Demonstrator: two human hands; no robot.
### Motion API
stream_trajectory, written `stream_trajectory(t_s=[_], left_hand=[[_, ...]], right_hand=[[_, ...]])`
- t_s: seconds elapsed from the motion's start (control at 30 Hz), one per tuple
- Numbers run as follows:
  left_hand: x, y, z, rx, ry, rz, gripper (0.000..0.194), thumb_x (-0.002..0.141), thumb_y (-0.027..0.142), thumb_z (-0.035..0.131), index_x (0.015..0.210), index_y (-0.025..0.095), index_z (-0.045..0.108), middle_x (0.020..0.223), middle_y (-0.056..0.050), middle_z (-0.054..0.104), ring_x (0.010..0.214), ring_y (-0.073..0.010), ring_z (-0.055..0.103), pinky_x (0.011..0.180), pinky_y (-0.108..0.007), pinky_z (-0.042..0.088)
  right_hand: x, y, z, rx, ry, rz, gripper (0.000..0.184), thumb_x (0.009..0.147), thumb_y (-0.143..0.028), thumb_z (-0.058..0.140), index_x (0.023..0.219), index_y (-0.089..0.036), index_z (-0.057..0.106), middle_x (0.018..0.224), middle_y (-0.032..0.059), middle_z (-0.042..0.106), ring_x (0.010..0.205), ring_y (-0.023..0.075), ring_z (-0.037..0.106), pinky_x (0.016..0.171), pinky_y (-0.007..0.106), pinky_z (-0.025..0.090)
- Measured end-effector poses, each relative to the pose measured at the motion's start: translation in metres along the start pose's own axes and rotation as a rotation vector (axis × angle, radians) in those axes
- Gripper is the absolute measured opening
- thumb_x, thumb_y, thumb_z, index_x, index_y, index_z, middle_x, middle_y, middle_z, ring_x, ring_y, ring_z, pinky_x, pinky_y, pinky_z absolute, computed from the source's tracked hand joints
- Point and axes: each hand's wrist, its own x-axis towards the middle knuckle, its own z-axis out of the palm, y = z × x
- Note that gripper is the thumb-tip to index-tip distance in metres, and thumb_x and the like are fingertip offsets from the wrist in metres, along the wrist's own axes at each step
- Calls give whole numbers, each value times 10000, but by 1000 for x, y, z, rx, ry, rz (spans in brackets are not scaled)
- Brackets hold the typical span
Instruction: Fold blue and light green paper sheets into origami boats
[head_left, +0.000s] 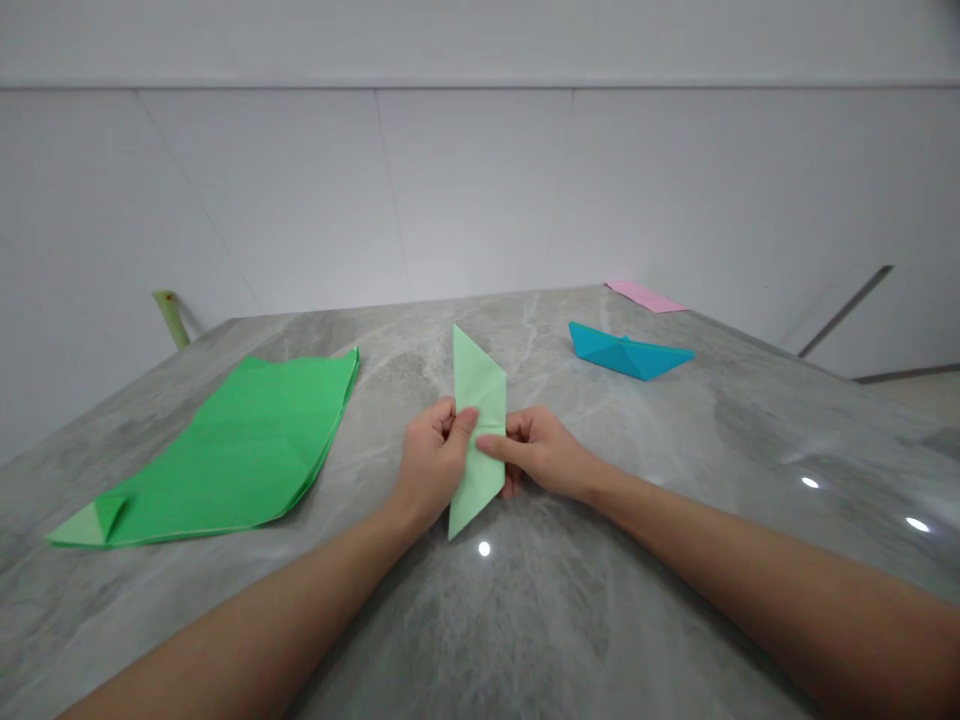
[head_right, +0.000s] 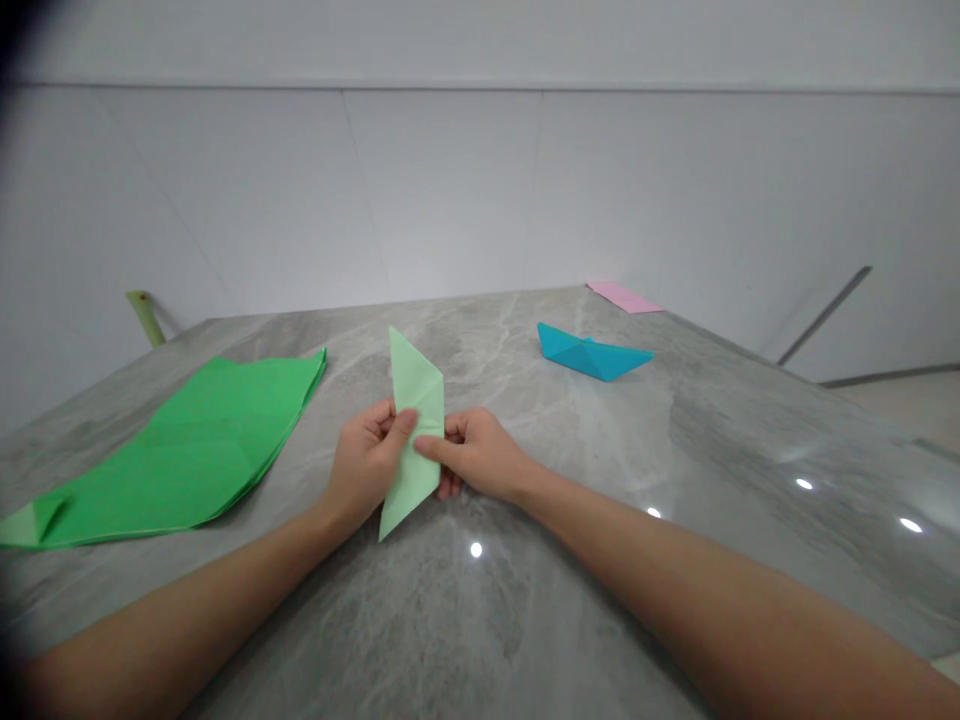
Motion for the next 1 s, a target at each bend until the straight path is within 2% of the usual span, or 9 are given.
stream_trajectory(t_s=[0.07,0.13,0.23,0.33,0.43,0.7,0.83,0.93,1.0], left_hand=[[1,-1,0,-162,-133,-110,347,804,486,601,708,155,563,574,8,569,476,-111,480,464,-226,354],[2,-2,0,-246,-246,-163,382,796,503,619,708,132,602,589,-24,612,481,-120,518,462,-231,381],[2,-3,-2,-279,-275,-180,400,812,493,615,682,114,618,561,-47,625,453,-128,531,436,-235,388],[0,-3,-2,-290,-221,-153,378,810,472,627,679,117,615,538,-36,612,430,-123,520,418,-232,392],[-1,-2,-1,-250,-144,-93,351,801,451,644,680,123,612,532,-5,574,425,-93,471,398,-206,359],[0,-1,1,10,32,5,316,855,416,541,685,151,560,588,14,528,476,-85,401,424,-201,322],[0,0,1,176,127,39,359,886,409,476,613,175,474,552,30,445,506,-99,373,462,-224,284],[-1,3,1,326,217,98,386,910,394,441,585,189,403,528,44,381,506,-101,340,483,-242,250],[-1,4,1,388,215,118,390,923,390,420,588,193,389,525,48,372,503,-102,337,493,-249,245]], right_hand=[[0,0,-3,-14,69,-74,466,749,-584,662,597,-149,588,431,-17,575,365,85,513,368,184,386],[1,0,-5,-14,88,-117,484,758,-605,639,593,-155,571,421,-30,549,350,75,485,351,178,354],[1,1,-5,-16,19,-100,507,763,-633,613,584,-162,555,414,-36,536,343,70,469,350,176,346],[1,4,-6,-43,-72,-56,526,789,-632,581,571,-154,563,443,-13,574,351,63,468,360,173,351],[0,5,-7,-84,-104,-45,511,823,-590,567,561,-152,560,437,-9,576,345,59,456,359,171,344],[2,2,-7,-147,-108,-1,417,834,-502,586,587,-168,550,440,-31,580,342,60,475,358,163,355],[2,-1,-1,-259,-44,12,421,878,-446,545,556,-175,545,382,-39,542,296,61,438,348,174,342],[1,-1,0,-317,-36,-17,427,896,-442,526,566,-172,563,377,-41,538,291,57,427,351,172,325],[0,0,0,-323,-44,-55,443,891,-472,530,566,-173,564,376,-44,530,299,54,427,365,167,335]])
